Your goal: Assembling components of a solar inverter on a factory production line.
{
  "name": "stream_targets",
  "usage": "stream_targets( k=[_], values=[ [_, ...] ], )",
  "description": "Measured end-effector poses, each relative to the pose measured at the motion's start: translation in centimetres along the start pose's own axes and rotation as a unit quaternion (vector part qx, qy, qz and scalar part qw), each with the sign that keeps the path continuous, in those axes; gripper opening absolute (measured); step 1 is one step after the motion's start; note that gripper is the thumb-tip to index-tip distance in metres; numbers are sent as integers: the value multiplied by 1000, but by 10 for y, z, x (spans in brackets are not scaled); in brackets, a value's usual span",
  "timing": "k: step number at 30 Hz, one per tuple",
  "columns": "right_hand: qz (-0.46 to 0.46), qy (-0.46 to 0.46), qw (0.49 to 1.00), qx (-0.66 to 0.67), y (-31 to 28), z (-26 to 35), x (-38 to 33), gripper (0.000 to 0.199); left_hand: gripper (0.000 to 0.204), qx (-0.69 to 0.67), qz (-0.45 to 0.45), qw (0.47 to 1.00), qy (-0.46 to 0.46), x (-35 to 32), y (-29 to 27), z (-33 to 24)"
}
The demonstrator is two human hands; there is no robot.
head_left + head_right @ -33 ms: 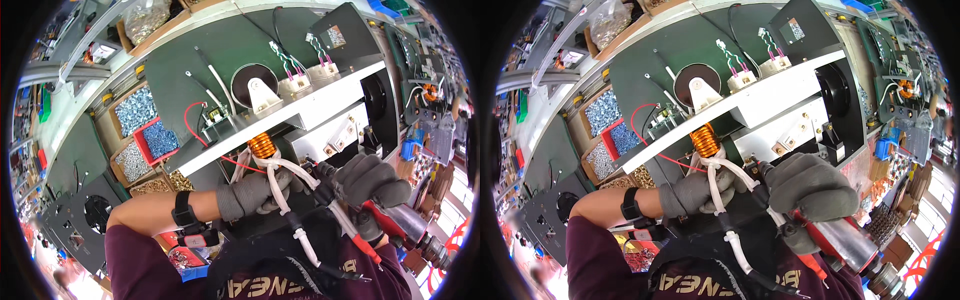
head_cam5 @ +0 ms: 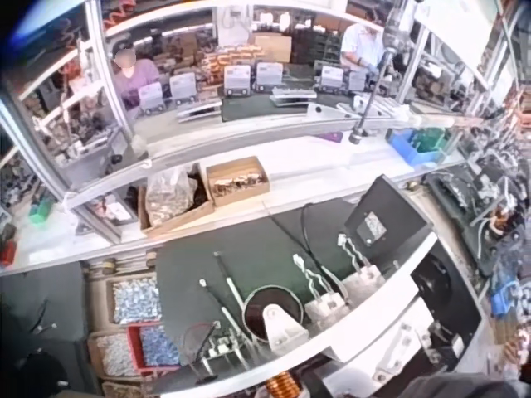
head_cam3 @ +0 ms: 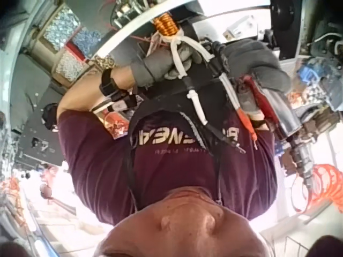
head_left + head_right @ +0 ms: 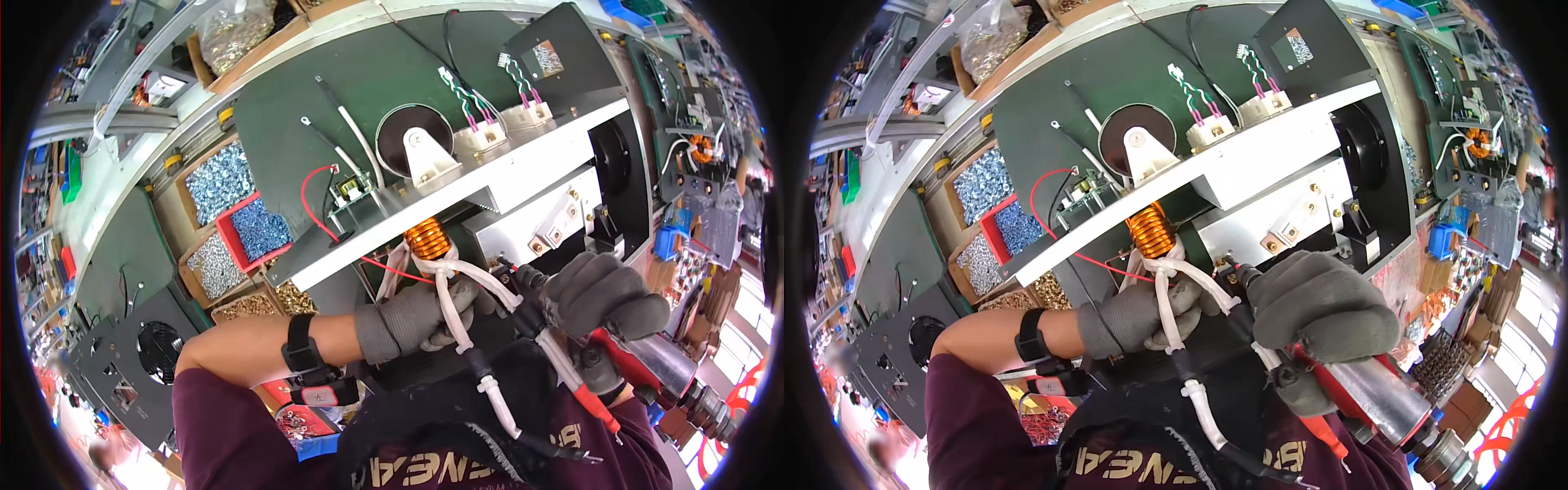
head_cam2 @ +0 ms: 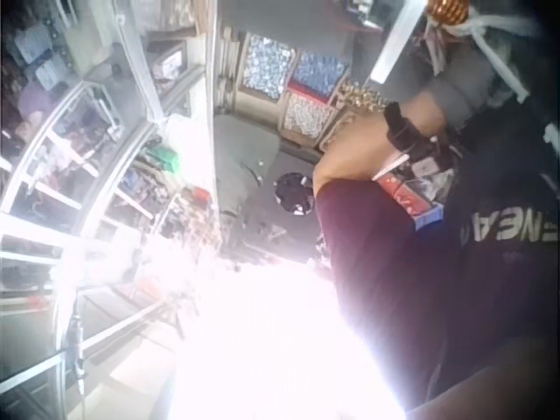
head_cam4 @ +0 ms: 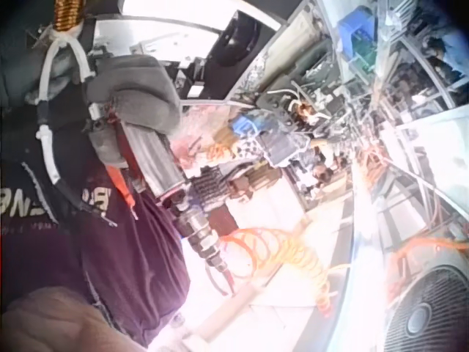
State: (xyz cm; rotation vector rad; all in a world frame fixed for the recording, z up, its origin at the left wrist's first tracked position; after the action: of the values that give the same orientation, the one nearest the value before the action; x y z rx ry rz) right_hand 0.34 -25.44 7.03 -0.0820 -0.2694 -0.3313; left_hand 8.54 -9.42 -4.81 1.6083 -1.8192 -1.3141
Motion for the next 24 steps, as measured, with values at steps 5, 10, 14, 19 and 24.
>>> stream_targets(
  k=[5, 10, 14, 19, 24],
  values=[
    [14, -13, 1000, 4, -2, -3, 2, 34, 45, -71, -14, 997, 6, 4, 6, -5],
    [-10, -45, 999, 1, -10, 0, 3, 39, 48, -6, -102, 994, -27, 6, 14, -12],
    [-6, -35, 999, -20, -15, 1, 2, 41, 41, -6, -113, 993, -43, 8, 15, -12],
    [-3, -22, 1000, 15, -16, -1, 1, 42, 45, -14, -89, 996, -21, 10, 11, -6],
    [-9, -32, 999, 36, -15, 1, 1, 38, 39, 9, -92, 996, -17, 11, 8, -2]
  ],
)
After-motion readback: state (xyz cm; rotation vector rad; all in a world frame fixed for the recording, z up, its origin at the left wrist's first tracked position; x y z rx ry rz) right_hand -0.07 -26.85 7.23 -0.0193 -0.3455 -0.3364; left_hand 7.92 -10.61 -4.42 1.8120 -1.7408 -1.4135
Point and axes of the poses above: each hand's wrist, its own x-axis towards the middle knuckle, its own y-axis out of the palm, z = x × y, the point moved 2 cm from there along x, towards the middle knuckle, and after that the axes turned 12 degrees about y, right-handed, at the moved point
